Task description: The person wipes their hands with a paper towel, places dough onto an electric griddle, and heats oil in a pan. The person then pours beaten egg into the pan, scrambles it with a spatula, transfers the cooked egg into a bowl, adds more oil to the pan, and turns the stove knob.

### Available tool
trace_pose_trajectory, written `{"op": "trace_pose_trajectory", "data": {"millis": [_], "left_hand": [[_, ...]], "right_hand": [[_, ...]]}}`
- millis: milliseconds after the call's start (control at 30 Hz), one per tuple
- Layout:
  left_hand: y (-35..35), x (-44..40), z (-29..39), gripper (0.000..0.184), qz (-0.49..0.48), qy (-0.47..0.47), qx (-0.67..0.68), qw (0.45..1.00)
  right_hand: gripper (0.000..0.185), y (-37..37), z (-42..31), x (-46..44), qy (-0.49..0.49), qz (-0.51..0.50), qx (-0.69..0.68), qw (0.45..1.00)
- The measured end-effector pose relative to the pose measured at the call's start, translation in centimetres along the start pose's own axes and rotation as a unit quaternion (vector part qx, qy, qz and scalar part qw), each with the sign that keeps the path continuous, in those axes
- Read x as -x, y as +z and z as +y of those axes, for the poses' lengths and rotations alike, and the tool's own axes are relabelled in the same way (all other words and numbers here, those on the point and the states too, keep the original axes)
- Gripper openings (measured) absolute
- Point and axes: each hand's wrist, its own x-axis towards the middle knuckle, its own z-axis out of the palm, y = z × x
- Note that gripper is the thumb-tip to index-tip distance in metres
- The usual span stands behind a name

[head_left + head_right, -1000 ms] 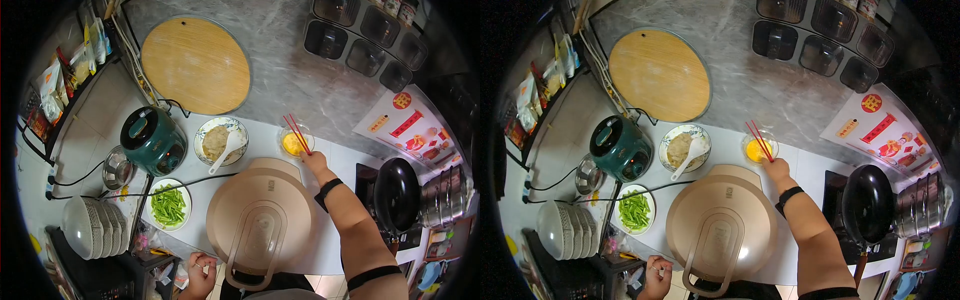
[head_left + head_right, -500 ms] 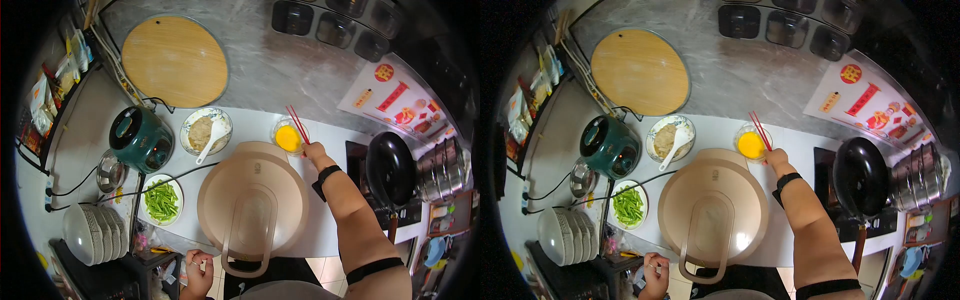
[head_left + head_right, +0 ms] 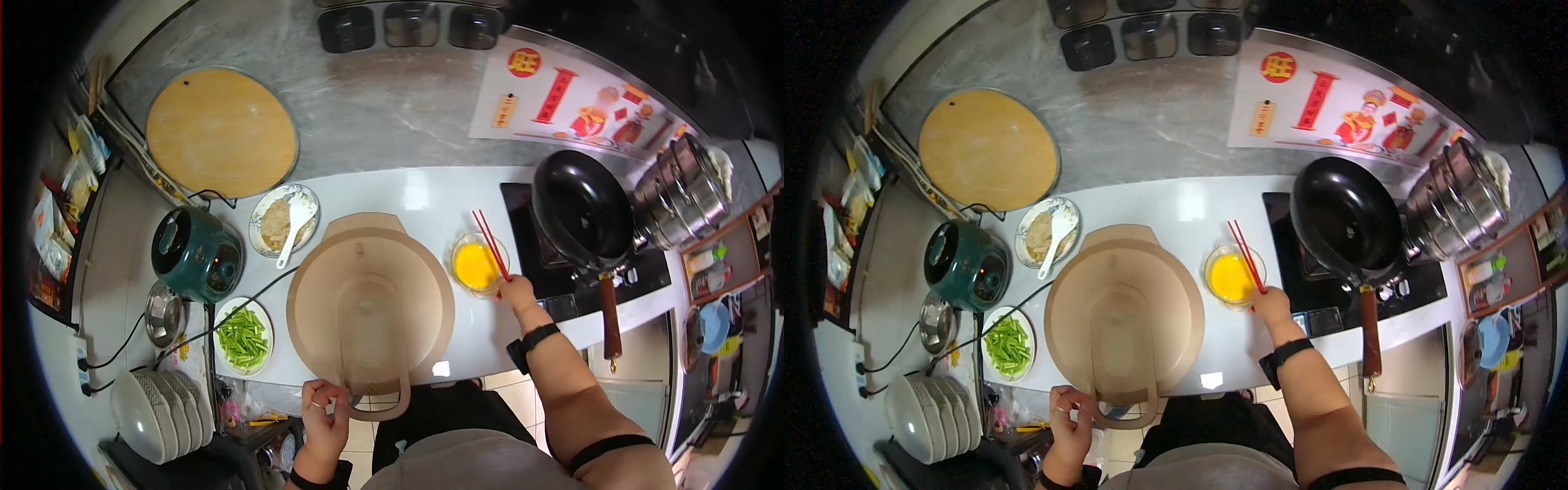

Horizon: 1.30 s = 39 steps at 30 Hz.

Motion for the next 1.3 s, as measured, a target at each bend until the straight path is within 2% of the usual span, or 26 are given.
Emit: {"op": "trace_pose_trajectory", "data": {"millis": [233,400,533,600,667,700,800,833,867,967,1000,1067,1133,1200,1300], "left_hand": [[1.9,1.6,3.8,0.015,-0.009,0.028,0.014,0.999],[3.9,5.0,5.7,0.010,-0.017,-0.018,0.014,1.000],[5.0,6.9,6.7,0.006,-0.021,0.056,-0.072,0.996],[5.2,7.6,6.6,0.009,-0.013,0.024,-0.079,0.997],[4.7,8.1,5.8,0.018,0.006,0.046,-0.176,0.983],[4.3,8.3,5.7,0.029,0.001,0.045,-0.205,0.978],[3.4,8.0,6.2,0.035,0.010,0.065,-0.278,0.958],[3.2,7.9,5.6,0.037,0.005,0.076,-0.296,0.952],[3.0,7.7,5.2,0.037,0.009,0.073,-0.298,0.952],[2.5,6.8,3.6,0.034,-0.085,0.106,-0.366,0.921],[2.4,6.4,3.1,0.034,-0.084,0.108,-0.365,0.921],[2.0,5.6,1.9,0.029,-0.143,0.113,-0.377,0.908],[1.4,4.7,1.0,0.024,-0.150,0.141,-0.384,0.900],[0.8,3.8,0.6,0.021,-0.221,0.181,-0.399,0.871],[-0.8,2.0,1.1,0.025,-0.253,0.226,-0.369,0.865]], "right_hand": [[0.038,-2.9,7.0,6.6,0.001,-0.008,-0.001,1.000],[0.036,-5.2,10.1,9.2,-0.002,-0.027,-0.028,0.999],[0.037,-5.3,11.3,9.9,-0.073,0.026,0.026,0.997],[0.037,-6.4,9.5,11.7,-0.066,0.030,0.066,0.995],[0.034,-6.5,9.3,12.4,-0.074,0.031,0.071,0.994],[0.033,-6.3,9.2,12.5,-0.072,0.039,0.075,0.994],[0.031,-5.7,9.7,12.4,-0.108,0.042,0.099,0.988],[0.040,-5.7,9.7,12.4,-0.105,0.038,0.120,0.987],[0.040,-5.6,9.5,12.4,-0.109,0.036,0.119,0.986],[0.057,-5.7,9.2,12.4,-0.109,0.052,0.113,0.986],[0.057,-5.7,9.2,12.4,-0.109,0.054,0.112,0.986],[0.058,-5.5,9.0,12.2,-0.118,0.063,0.126,0.983],[0.060,-5.3,8.8,12.0,-0.107,0.063,0.129,0.984],[0.063,-5.0,8.6,12.0,-0.094,0.063,0.132,0.985],[0.059,-4.8,8.0,12.5,-0.076,0.076,0.125,0.986]]}}
